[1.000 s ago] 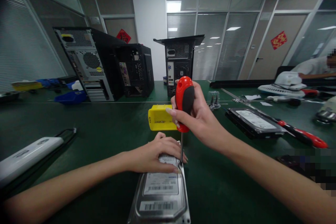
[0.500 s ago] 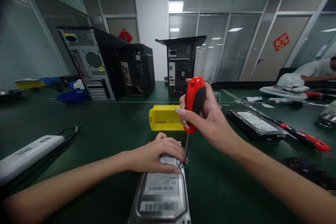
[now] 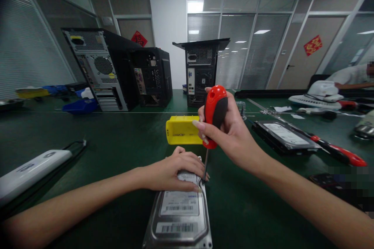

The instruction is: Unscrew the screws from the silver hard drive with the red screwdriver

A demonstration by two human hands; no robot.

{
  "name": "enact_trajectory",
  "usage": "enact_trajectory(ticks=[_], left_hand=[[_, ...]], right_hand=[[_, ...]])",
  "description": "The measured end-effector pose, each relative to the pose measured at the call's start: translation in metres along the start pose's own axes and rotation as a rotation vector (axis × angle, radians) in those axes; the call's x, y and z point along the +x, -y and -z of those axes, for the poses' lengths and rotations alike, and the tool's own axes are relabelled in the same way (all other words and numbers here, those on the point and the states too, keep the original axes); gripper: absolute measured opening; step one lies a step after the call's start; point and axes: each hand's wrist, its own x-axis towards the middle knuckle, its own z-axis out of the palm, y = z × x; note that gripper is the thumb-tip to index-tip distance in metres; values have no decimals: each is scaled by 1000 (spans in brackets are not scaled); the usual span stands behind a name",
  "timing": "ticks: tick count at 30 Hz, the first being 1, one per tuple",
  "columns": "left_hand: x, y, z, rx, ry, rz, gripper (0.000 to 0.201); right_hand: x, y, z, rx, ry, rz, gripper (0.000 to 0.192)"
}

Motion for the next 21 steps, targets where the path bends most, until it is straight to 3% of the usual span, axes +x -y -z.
enact_trajectory(ticks=[21], left_hand=[[0,0,-1,13,-7,6,20]], right_hand=[[-3,0,2,-21,-2,25,53]])
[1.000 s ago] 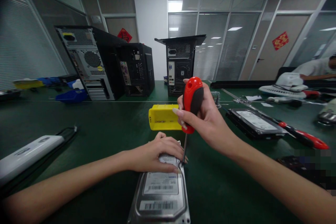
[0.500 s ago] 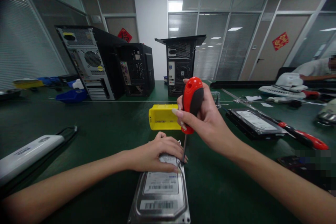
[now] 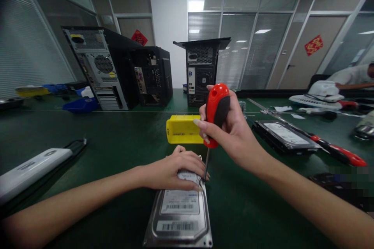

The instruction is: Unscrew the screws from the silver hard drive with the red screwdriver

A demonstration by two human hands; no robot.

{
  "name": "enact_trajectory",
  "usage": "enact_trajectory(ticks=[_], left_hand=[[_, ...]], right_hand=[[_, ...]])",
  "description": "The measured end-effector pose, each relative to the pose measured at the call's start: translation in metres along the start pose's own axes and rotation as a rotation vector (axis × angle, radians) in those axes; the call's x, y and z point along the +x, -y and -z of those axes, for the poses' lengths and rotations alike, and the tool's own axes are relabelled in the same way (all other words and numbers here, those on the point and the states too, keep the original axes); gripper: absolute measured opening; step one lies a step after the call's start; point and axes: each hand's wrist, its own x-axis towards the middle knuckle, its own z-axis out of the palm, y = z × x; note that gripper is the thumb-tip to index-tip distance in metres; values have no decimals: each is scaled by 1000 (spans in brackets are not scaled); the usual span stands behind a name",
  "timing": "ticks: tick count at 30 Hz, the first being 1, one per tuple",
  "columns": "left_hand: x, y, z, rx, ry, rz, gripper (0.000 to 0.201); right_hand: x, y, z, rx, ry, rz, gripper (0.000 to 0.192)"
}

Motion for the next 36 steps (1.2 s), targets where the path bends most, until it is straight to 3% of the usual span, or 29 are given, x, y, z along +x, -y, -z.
enact_trajectory(ticks=[36], left_hand=[[0,-1,1,13,-3,-10,19]], right_hand=[[2,1,-2,-13,6,-11,56]])
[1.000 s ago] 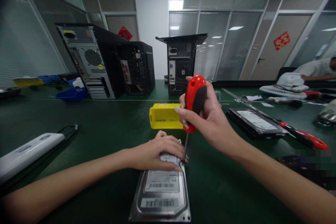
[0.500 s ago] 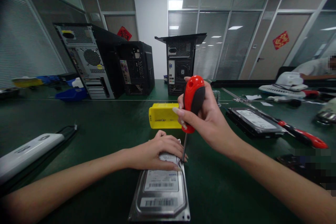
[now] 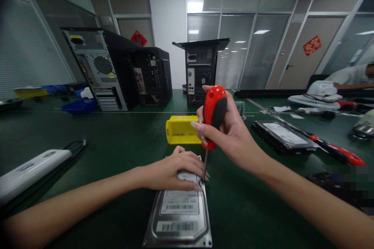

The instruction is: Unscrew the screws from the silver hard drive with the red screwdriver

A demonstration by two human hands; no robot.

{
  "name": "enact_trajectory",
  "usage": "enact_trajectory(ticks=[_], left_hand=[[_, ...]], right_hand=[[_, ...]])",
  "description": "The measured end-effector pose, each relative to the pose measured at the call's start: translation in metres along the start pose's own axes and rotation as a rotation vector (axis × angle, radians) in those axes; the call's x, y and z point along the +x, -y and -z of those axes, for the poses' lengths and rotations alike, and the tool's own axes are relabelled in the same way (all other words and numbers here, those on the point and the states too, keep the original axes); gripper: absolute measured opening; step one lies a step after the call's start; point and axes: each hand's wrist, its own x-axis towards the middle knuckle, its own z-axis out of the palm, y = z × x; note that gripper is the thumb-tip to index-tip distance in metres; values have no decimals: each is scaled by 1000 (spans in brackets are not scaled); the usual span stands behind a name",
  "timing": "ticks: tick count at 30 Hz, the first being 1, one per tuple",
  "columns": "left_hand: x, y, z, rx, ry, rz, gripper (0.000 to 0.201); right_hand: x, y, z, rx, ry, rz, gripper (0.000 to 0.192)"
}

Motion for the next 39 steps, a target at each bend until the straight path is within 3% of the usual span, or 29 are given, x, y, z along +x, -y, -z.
enact_trajectory(ticks=[39], left_hand=[[0,3,-2,17,3,-6,22]], right_hand=[[-1,-5,5,20,33,54,60]])
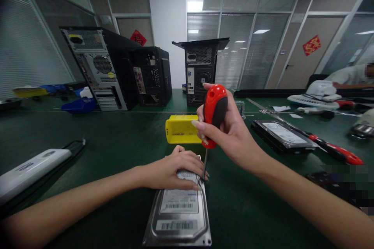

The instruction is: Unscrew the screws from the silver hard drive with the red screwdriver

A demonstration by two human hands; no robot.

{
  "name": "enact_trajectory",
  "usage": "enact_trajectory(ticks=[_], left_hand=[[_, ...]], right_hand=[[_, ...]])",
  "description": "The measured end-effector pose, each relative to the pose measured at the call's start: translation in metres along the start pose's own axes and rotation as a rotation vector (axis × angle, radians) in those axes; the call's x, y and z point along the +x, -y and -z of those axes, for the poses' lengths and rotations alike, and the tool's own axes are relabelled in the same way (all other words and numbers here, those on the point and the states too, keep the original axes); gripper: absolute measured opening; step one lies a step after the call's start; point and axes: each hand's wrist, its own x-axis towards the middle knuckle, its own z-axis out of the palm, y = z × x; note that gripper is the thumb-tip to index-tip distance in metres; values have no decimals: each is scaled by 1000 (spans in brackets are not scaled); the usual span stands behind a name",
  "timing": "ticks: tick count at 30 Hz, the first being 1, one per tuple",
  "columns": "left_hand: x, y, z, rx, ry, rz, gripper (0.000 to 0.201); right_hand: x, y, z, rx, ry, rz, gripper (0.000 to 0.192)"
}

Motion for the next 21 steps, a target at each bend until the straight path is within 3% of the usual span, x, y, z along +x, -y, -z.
enact_trajectory(ticks=[21], left_hand=[[0,0,1,-1,5,-12,21]], right_hand=[[1,3,-3,-16,-23,-18,61]])
